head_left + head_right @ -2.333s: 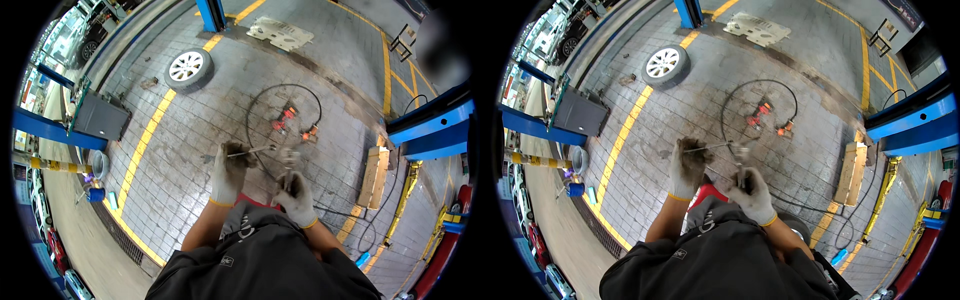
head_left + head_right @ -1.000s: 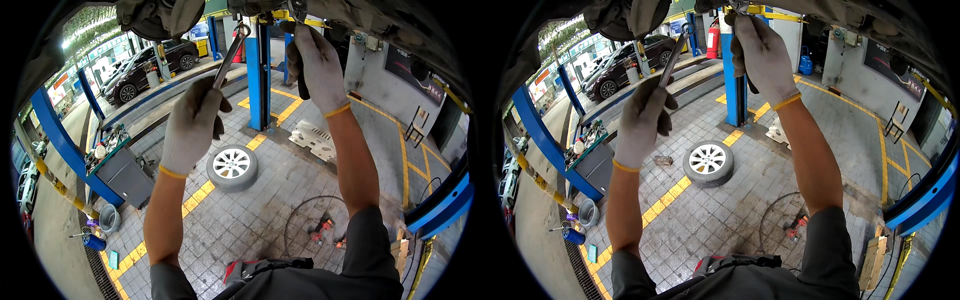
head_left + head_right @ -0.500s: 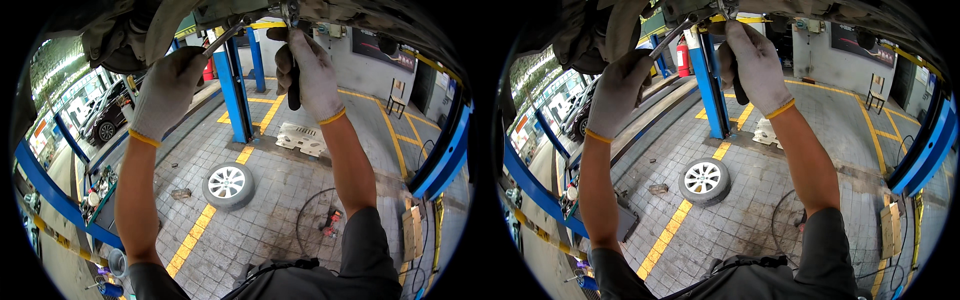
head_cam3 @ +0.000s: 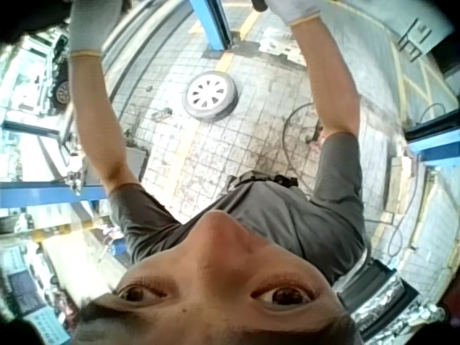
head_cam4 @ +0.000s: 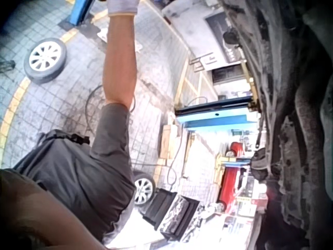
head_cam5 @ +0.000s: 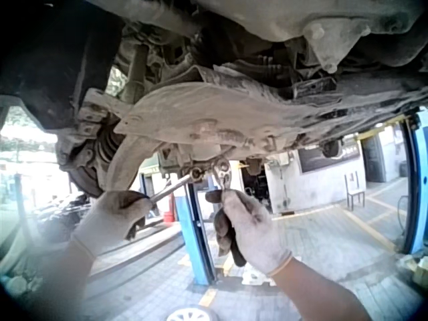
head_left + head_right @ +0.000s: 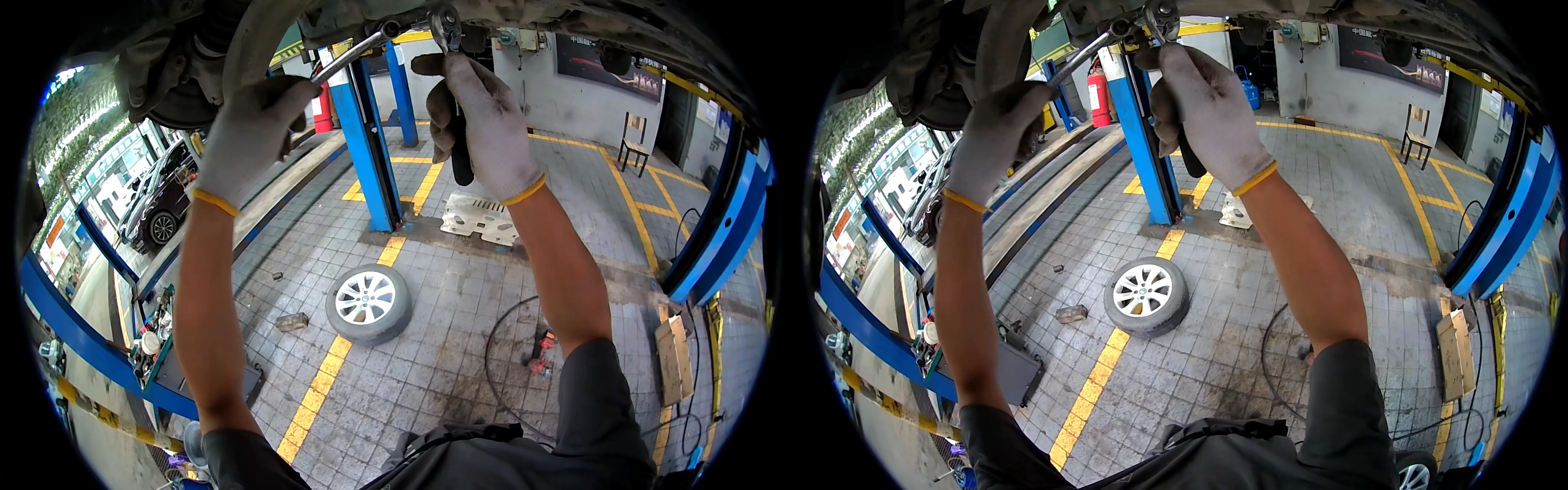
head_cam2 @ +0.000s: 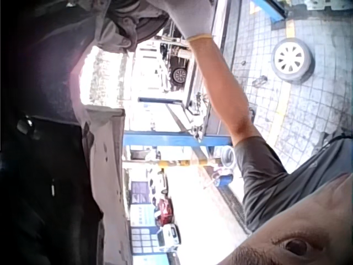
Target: The person selects a socket and ratchet from a tool cart and proceeds to work underneath a raised vehicle. They use the ratchet to loosen and remove bolts from the car's undercarriage, specifically targeting the suspension or exhaust components. The person then uses a wrench to further adjust parts before removing a bolt and placing it in a cardboard box.
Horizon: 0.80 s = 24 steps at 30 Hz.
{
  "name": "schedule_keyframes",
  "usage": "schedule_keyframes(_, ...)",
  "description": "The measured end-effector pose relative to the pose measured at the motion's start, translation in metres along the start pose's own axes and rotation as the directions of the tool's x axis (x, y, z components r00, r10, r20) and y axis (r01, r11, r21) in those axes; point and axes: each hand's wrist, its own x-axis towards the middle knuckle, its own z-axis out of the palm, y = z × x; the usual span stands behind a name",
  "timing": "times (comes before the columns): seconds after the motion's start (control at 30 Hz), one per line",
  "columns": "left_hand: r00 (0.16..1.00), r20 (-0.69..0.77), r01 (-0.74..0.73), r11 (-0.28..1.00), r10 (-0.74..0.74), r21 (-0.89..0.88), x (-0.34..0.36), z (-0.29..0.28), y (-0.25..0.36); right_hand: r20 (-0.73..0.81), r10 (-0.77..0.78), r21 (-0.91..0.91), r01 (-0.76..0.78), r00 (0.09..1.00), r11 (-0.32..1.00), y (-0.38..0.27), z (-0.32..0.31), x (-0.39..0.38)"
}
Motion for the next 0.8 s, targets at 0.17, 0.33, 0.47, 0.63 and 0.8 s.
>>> schedule_keyframes(0.17,0.999,-0.004,0.038,0.952,-0.041,-0.303,-0.013,0.029,-0.007,-0.028,-0.004,-0.024,0.003,1.000,1.000,-0.004,0.000,0.001)
schedule_keyframes(0.33,0.999,0.046,0.017,0.983,-0.008,-0.183,-0.007,0.010,-0.002,-0.040,0.051,-0.078,-0.055,0.998,0.995,-0.005,0.008,0.004)
schedule_keyframes(0.47,0.999,-0.010,-0.049,0.984,0.048,-0.169,-0.013,0.028,-0.009,-0.064,0.040,-0.107,-0.047,0.997,0.993,0.006,0.007,0.009)
schedule_keyframes(0.63,0.992,0.127,0.015,0.957,0.023,-0.290,-0.011,0.019,-0.006,-0.102,-0.024,-0.089,0.015,0.994,0.996,0.003,0.003,0.007)
schedule_keyframes(0.8,0.977,0.211,0.084,0.947,-0.017,-0.310,-0.009,0.012,-0.005,-0.092,-0.019,-0.170,0.003,0.996,0.985,0.007,-0.001,0.012)
